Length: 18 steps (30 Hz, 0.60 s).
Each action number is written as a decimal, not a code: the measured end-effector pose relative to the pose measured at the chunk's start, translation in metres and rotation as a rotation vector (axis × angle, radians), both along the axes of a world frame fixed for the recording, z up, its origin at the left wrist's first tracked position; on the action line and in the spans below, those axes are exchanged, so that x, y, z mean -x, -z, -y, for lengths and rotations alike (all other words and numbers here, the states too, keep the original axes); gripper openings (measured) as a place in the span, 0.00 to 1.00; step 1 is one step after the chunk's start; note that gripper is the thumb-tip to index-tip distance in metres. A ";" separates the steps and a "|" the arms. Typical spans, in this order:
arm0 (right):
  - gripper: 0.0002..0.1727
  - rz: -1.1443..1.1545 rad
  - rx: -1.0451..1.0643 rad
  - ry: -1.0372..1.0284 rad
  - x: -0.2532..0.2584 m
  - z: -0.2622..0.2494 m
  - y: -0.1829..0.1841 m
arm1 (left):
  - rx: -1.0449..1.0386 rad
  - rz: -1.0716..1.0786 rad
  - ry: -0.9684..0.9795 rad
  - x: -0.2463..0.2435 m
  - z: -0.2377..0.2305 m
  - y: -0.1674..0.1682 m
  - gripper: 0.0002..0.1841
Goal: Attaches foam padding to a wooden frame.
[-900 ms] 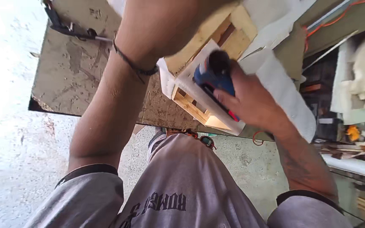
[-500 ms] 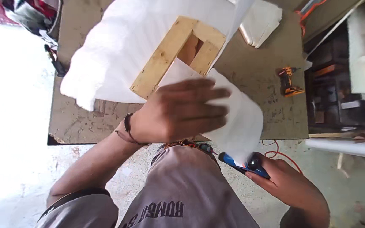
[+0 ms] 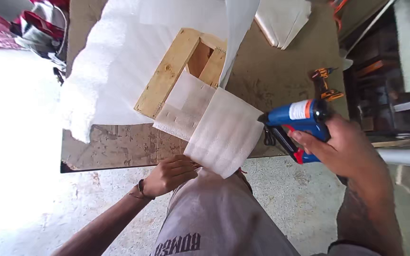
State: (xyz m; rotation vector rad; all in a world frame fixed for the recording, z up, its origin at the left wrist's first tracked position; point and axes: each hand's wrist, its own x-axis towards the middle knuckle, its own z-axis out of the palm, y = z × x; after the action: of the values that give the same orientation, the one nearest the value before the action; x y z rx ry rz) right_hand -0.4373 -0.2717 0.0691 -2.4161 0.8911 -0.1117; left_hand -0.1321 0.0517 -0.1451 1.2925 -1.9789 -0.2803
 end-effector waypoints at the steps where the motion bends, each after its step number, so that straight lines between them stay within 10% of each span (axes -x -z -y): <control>1: 0.29 -0.013 0.020 -0.030 -0.022 0.002 -0.003 | -0.072 -0.025 -0.040 0.003 -0.002 0.010 0.07; 5: 0.29 -0.086 0.123 -0.162 -0.084 0.001 -0.007 | -0.306 -0.837 -0.402 0.004 -0.006 0.024 0.28; 8: 0.29 -0.146 0.119 -0.223 -0.097 -0.002 0.002 | -0.390 -1.366 -0.307 -0.006 0.009 -0.006 0.55; 14: 0.28 -0.243 0.068 -0.270 -0.101 -0.009 0.010 | -0.540 -1.010 -0.461 0.020 0.060 -0.042 0.21; 18: 0.29 -0.236 0.072 -0.189 -0.096 -0.003 0.005 | -0.253 -0.792 -0.213 0.011 0.062 0.028 0.16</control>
State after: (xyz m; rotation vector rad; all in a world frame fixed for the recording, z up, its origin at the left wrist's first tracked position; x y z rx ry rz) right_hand -0.3412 -0.2691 0.0641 -2.6048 0.7637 0.2199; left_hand -0.1430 -0.0099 -0.1727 1.2646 -1.1517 -0.8155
